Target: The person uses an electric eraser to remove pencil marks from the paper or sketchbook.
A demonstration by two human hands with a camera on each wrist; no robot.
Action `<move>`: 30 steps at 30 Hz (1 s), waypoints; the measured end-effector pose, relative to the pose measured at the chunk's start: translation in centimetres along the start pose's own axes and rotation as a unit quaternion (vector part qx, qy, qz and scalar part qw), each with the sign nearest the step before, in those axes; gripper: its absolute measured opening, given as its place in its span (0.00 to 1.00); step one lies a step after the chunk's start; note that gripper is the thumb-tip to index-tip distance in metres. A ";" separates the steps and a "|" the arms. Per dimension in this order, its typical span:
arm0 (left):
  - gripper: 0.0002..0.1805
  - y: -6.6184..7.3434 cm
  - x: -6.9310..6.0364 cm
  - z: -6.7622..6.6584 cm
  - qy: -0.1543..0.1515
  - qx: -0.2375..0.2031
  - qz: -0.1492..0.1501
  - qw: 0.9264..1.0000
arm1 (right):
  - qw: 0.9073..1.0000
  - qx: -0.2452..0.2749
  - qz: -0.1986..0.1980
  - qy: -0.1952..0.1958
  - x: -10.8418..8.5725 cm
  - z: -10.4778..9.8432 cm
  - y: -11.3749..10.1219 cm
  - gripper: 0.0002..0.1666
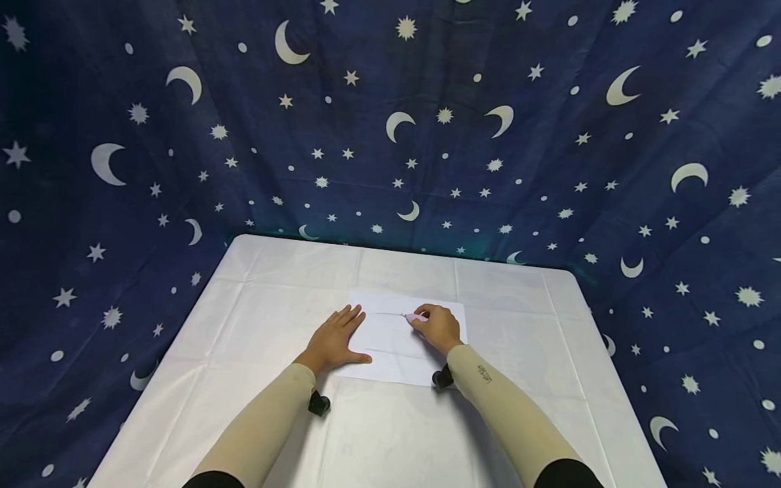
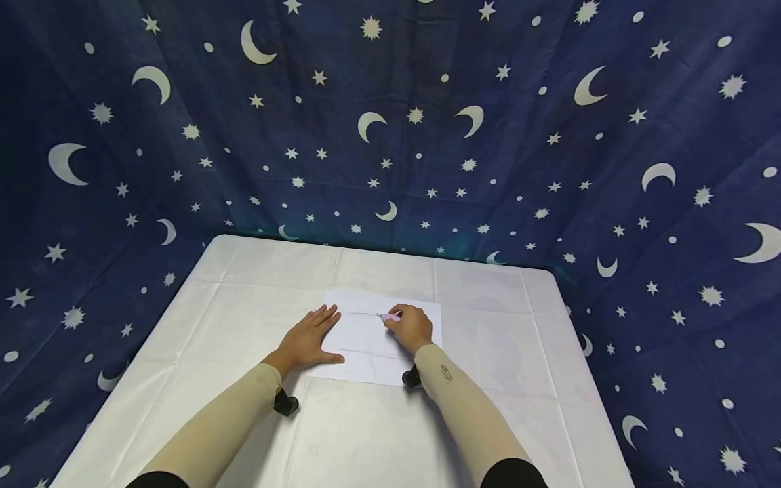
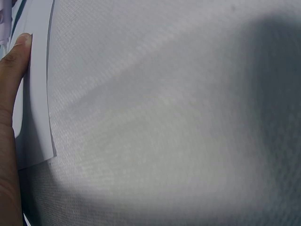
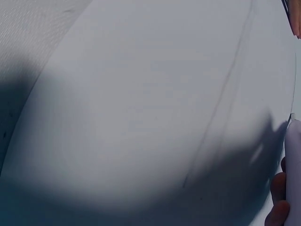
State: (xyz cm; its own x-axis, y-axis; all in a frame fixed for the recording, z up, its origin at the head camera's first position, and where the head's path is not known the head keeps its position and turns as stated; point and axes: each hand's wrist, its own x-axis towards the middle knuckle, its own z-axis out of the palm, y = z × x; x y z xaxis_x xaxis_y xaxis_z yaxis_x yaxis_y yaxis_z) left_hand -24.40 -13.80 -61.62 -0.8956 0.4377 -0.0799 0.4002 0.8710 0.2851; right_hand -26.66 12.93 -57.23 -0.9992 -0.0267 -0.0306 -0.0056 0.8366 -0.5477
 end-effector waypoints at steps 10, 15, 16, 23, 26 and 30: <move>0.62 -0.1 -0.1 0.3 0.006 -0.001 0.005 1.000 | 1.000 0.006 0.002 -0.006 0.0 -0.1 0.0 0.14; 0.62 0.0 -0.1 0.2 0.007 -0.002 0.012 1.000 | 1.000 0.008 0.000 -0.008 0.0 0.2 -0.2 0.14; 0.62 0.0 0.0 0.3 0.007 -0.002 0.012 1.000 | 1.000 0.007 -0.001 -0.008 0.1 0.3 -0.2 0.14; 0.62 -0.1 0.1 0.2 0.003 0.007 0.007 1.000 | 1.000 -0.004 -0.004 -0.007 0.1 -0.2 0.1 0.13; 0.62 -0.1 0.1 0.0 0.002 0.007 0.004 1.000 | 1.000 -0.008 -0.003 -0.003 0.1 -0.4 0.3 0.13; 0.62 -0.1 0.1 0.0 -0.001 0.009 0.005 1.000 | 1.000 -0.010 0.003 -0.005 0.2 -0.5 0.4 0.14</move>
State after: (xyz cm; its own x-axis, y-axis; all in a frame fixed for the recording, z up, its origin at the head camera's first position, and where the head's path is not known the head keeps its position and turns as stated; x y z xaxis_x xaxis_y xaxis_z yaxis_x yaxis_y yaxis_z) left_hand -24.50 -13.86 -61.64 -0.8915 0.4461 -0.0788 0.4120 0.8708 0.2682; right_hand -26.84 13.54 -57.09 -0.9987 -0.0278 -0.0419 -0.0014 0.8481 -0.5299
